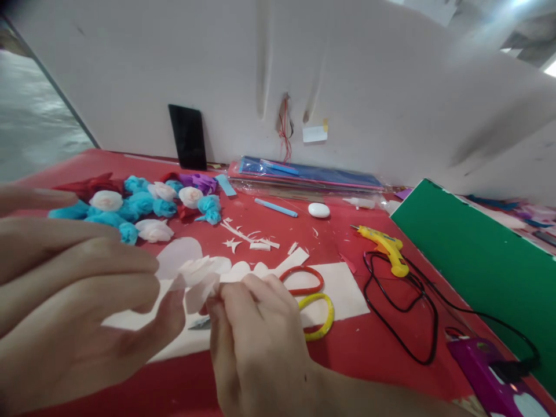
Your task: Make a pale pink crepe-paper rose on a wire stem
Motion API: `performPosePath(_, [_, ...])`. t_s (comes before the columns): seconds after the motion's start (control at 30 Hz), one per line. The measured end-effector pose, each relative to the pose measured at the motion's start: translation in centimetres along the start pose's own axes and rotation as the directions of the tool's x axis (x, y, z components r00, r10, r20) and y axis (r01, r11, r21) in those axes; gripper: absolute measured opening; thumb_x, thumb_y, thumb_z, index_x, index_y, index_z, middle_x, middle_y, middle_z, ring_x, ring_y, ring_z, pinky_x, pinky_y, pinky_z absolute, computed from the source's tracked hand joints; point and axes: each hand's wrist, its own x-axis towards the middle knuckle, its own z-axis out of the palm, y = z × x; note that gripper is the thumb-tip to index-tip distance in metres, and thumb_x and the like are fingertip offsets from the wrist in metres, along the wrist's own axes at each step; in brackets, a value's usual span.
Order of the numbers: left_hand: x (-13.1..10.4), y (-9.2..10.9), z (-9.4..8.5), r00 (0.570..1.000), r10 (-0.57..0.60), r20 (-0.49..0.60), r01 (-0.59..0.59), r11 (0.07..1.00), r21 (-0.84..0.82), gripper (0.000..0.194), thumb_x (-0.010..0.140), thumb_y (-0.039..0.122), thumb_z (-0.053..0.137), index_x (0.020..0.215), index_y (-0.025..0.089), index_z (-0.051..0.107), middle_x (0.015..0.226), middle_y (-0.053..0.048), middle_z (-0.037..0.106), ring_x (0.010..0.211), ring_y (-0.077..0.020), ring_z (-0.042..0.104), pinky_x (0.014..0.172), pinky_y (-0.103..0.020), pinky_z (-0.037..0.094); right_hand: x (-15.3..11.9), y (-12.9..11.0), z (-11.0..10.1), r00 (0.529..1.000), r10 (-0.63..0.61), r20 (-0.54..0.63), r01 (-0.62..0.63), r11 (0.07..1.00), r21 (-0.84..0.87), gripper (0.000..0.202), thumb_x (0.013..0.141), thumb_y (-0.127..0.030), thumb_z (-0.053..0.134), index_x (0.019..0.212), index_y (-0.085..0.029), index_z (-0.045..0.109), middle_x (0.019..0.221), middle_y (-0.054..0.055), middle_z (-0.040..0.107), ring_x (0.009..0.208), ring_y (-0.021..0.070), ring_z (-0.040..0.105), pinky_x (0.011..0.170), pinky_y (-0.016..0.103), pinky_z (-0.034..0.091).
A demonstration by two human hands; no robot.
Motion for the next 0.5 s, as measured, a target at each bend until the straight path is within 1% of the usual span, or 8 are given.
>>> performPosePath(0.13, [-0.2,0.2,0.3,0.998,-0.039,-0.04,0.037,0.998,-0.043,0.019,0.069,0.009,0.062,0.075,0.024,0.05,0.076,0.007,0.053,0.07,-0.0143,0.045,0.098,-0.045,0.045,-0.3,-0.1,-0.1,0.999,0.045,-0.026,-0.044,0.999,0.032,0.027,0.092,-0.008,0.041,0.069,-0.022,0.043,0.057,-0.005,0.05,0.049,0.0107,0.047,0.056,0.025,0.039])
performPosePath(0.2, [-0.3,0.3,0.4,0.997,-0.071,-0.039,0.069,0.996,-0.051,0.023,0.068,0.008,0.061,0.078,0.024,0.048,0.079,0.007,0.055,0.072,-0.0145,0.044,0.099,-0.045,0.046,-0.3,-0.2,-0.2,0.994,0.112,-0.007,-0.111,0.989,0.099,0.027,0.093,-0.011,0.04,0.069,-0.023,0.044,0.057,-0.005,0.052,0.05,0.0113,0.048,0.061,0.025,0.042])
performPosePath(0.27, [-0.2,0.3,0.4,0.995,-0.09,-0.036,0.088,0.995,-0.052,0.027,0.067,0.004,0.059,0.078,0.024,0.046,0.078,0.008,0.057,0.072,-0.0142,0.044,0.099,-0.044,0.045,-0.2,-0.4,-0.3,0.975,0.217,0.047,-0.222,0.95,0.219,0.03,0.095,-0.016,0.039,0.067,-0.023,0.044,0.054,-0.004,0.053,0.053,0.0122,0.051,0.065,0.026,0.044])
performPosePath(0.33, [0.0,0.2,0.4,0.993,-0.113,-0.03,0.111,0.993,-0.044,0.029,0.066,0.002,0.058,0.079,0.024,0.046,0.075,0.009,0.058,0.071,-0.0138,0.043,0.1,-0.042,0.042,0.0,-0.6,-0.4,0.919,0.358,0.167,-0.395,0.839,0.374,0.034,0.097,-0.022,0.038,0.064,-0.024,0.043,0.05,-0.005,0.052,0.054,0.0123,0.053,0.064,0.025,0.044])
performPosePath(0.4, [0.2,0.1,0.5,0.991,-0.131,-0.028,0.13,0.991,-0.042,0.029,0.067,0.002,0.058,0.081,0.025,0.046,0.073,0.009,0.058,0.07,-0.0139,0.042,0.1,-0.04,0.04,0.3,-0.9,-0.6,0.827,0.462,0.321,-0.562,0.671,0.484,0.034,0.098,-0.028,0.037,0.067,-0.024,0.047,0.047,-0.006,0.048,0.051,0.0116,0.051,0.063,0.024,0.044])
performPosePath(0.43, [0.3,0.1,0.5,0.991,-0.135,-0.026,0.133,0.99,-0.04,0.03,0.067,0.003,0.058,0.082,0.025,0.046,0.072,0.009,0.058,0.07,-0.0141,0.042,0.099,-0.04,0.04,0.4,-1.0,-0.7,0.787,0.486,0.38,-0.616,0.597,0.514,0.032,0.099,-0.03,0.037,0.07,-0.024,0.05,0.046,-0.007,0.048,0.05,0.0113,0.051,0.063,0.024,0.044])
performPosePath(0.47, [0.4,0.1,0.5,0.99,-0.137,-0.025,0.136,0.99,-0.036,0.029,0.067,0.003,0.059,0.082,0.025,0.046,0.072,0.009,0.059,0.07,-0.0143,0.042,0.099,-0.04,0.04,0.5,-1.1,-0.8,0.763,0.499,0.412,-0.646,0.545,0.535,0.031,0.099,-0.032,0.038,0.073,-0.023,0.053,0.047,-0.007,0.048,0.05,0.0112,0.05,0.065,0.024,0.044])
performPosePath(0.5, [0.4,0.1,0.4,0.991,-0.133,-0.028,0.132,0.991,-0.035,0.029,0.067,0.004,0.059,0.082,0.025,0.046,0.073,0.009,0.059,0.07,-0.0145,0.042,0.098,-0.04,0.04,0.5,-1.1,-0.9,0.753,0.506,0.42,-0.655,0.515,0.553,0.03,0.099,-0.033,0.039,0.076,-0.023,0.054,0.047,-0.007,0.049,0.051,0.0112,0.049,0.067,0.025,0.044])
